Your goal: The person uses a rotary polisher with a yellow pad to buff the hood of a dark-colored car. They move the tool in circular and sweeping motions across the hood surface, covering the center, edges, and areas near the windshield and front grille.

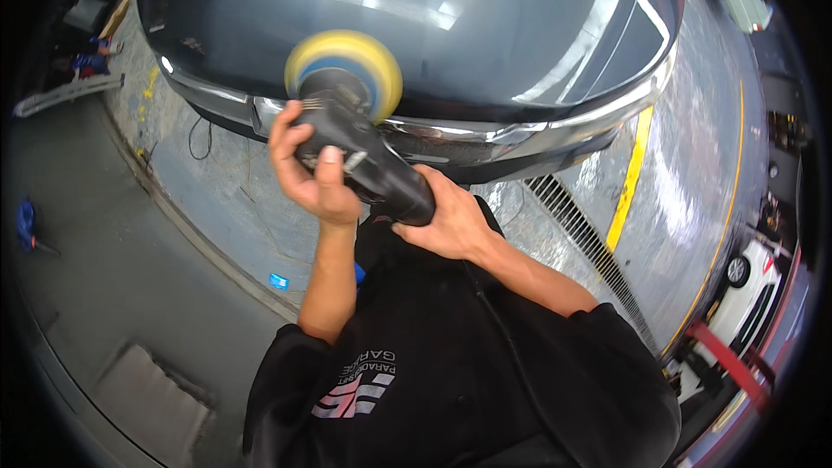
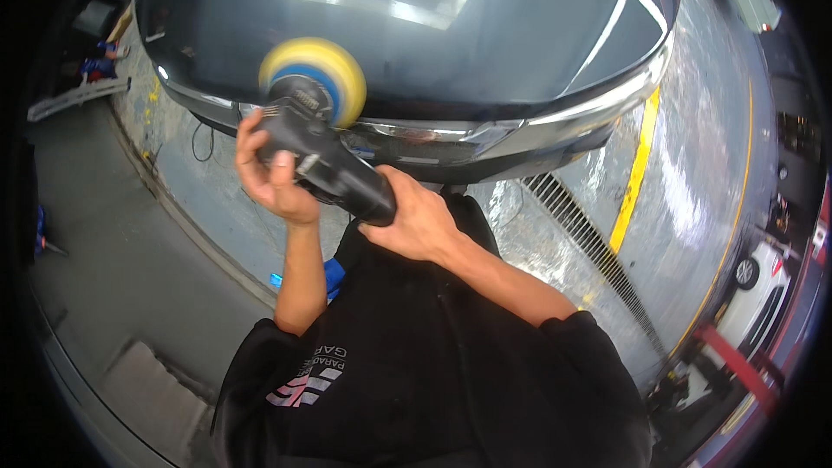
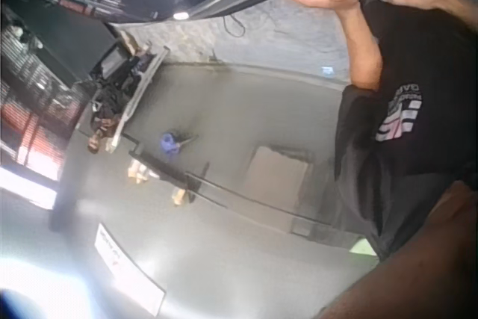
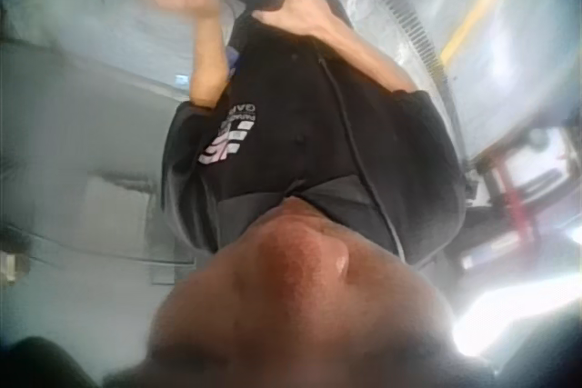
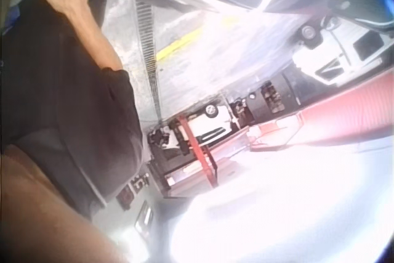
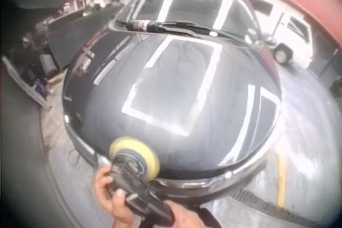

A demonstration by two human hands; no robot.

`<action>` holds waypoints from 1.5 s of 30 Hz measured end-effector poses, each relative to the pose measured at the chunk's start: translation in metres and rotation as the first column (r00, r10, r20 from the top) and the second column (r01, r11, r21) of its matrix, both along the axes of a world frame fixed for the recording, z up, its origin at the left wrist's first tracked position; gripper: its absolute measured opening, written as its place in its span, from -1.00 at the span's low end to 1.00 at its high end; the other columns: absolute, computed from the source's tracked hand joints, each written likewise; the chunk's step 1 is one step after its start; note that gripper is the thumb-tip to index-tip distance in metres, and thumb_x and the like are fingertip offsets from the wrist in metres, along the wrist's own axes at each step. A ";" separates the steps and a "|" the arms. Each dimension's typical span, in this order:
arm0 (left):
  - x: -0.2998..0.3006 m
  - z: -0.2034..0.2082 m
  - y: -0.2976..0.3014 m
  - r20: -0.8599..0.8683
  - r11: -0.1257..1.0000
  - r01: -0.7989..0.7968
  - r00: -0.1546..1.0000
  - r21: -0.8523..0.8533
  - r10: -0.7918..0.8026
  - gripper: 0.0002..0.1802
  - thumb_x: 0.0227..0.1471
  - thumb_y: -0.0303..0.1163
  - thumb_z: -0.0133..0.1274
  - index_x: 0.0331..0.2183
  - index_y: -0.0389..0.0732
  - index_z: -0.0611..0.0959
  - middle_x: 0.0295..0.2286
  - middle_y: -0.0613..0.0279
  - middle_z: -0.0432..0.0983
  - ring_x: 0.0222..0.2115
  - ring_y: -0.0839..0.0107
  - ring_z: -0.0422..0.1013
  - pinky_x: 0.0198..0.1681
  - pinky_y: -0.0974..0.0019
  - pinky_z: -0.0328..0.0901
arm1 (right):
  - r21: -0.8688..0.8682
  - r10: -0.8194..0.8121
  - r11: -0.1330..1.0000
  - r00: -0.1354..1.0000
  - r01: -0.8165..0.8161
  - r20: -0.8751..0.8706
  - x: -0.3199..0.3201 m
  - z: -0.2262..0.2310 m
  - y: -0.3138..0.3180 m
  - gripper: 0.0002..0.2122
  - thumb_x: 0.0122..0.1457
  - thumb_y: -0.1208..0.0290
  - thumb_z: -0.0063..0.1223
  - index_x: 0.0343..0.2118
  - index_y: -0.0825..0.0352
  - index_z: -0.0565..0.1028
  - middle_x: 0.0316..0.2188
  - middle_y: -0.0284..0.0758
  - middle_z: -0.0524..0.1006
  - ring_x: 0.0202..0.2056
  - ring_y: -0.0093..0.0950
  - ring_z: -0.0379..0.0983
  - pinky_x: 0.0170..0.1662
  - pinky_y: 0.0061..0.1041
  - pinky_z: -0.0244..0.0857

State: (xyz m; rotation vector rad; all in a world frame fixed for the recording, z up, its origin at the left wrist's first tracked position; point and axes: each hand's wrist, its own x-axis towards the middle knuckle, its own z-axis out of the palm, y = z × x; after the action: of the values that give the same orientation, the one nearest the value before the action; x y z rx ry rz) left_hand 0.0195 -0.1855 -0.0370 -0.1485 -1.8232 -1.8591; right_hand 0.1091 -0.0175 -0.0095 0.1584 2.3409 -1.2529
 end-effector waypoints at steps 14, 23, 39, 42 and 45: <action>-0.018 0.021 -0.005 0.086 0.995 0.095 0.992 -0.008 -0.094 -0.62 -0.02 -0.42 0.07 -0.11 -0.28 0.51 0.09 -0.07 0.37 0.09 0.13 0.30 0.23 0.03 0.14 | -0.052 -0.049 0.998 0.998 0.047 -0.042 0.003 0.028 -0.011 -0.08 0.01 0.07 0.35 0.39 0.12 0.05 -0.05 0.01 0.48 -0.08 0.03 0.51 -0.01 -0.12 0.41; 0.006 0.026 0.062 0.053 0.962 0.226 0.974 -0.154 -0.221 -0.59 -0.07 -0.38 0.11 -0.12 -0.28 0.53 0.08 -0.09 0.37 0.12 0.11 0.28 0.23 0.03 0.13 | -0.151 -0.237 0.960 0.971 0.235 0.004 0.042 0.025 0.039 -0.06 -0.06 0.19 0.44 0.36 0.28 0.11 0.14 -0.01 0.44 0.14 -0.10 0.44 0.19 -0.26 0.32; 0.028 0.040 0.173 0.024 0.885 0.412 0.909 -0.218 -0.417 -0.64 -0.26 -0.41 0.17 -0.26 -0.16 0.66 -0.04 0.06 0.48 0.08 -0.05 0.31 0.25 -0.14 0.03 | -0.282 -0.534 0.818 0.844 0.502 -0.048 0.107 -0.003 0.093 -0.10 -0.04 0.28 0.44 0.32 0.44 0.14 0.06 -0.11 0.48 0.09 -0.32 0.44 0.17 -0.33 0.29; 0.028 0.042 0.196 0.018 0.866 0.457 0.886 -0.205 -0.463 -0.64 -0.28 -0.39 0.18 -0.28 -0.14 0.66 -0.05 0.10 0.48 0.08 -0.03 0.31 0.27 -0.14 -0.01 | -0.340 -0.610 0.744 0.792 0.575 0.003 0.115 -0.007 0.100 -0.14 -0.02 0.28 0.43 0.30 0.43 0.16 0.05 -0.17 0.47 0.08 -0.37 0.41 0.18 -0.35 0.26; 0.023 0.050 0.209 0.012 0.811 0.543 0.832 -0.218 -0.554 -0.63 -0.33 -0.33 0.23 -0.31 -0.12 0.67 -0.03 0.13 0.45 0.10 -0.03 0.28 0.26 -0.15 0.00 | -0.398 -0.668 0.669 0.743 0.627 0.048 0.116 -0.009 0.105 -0.22 -0.01 0.24 0.41 0.23 0.41 0.23 0.00 -0.24 0.46 0.04 -0.43 0.39 0.13 -0.37 0.26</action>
State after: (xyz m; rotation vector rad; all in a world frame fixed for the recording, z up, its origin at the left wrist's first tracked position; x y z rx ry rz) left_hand 0.0425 0.0232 0.0134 -0.8841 -2.0905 -1.9824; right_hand 0.2253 0.0876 -0.0182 0.8839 2.1068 -2.0883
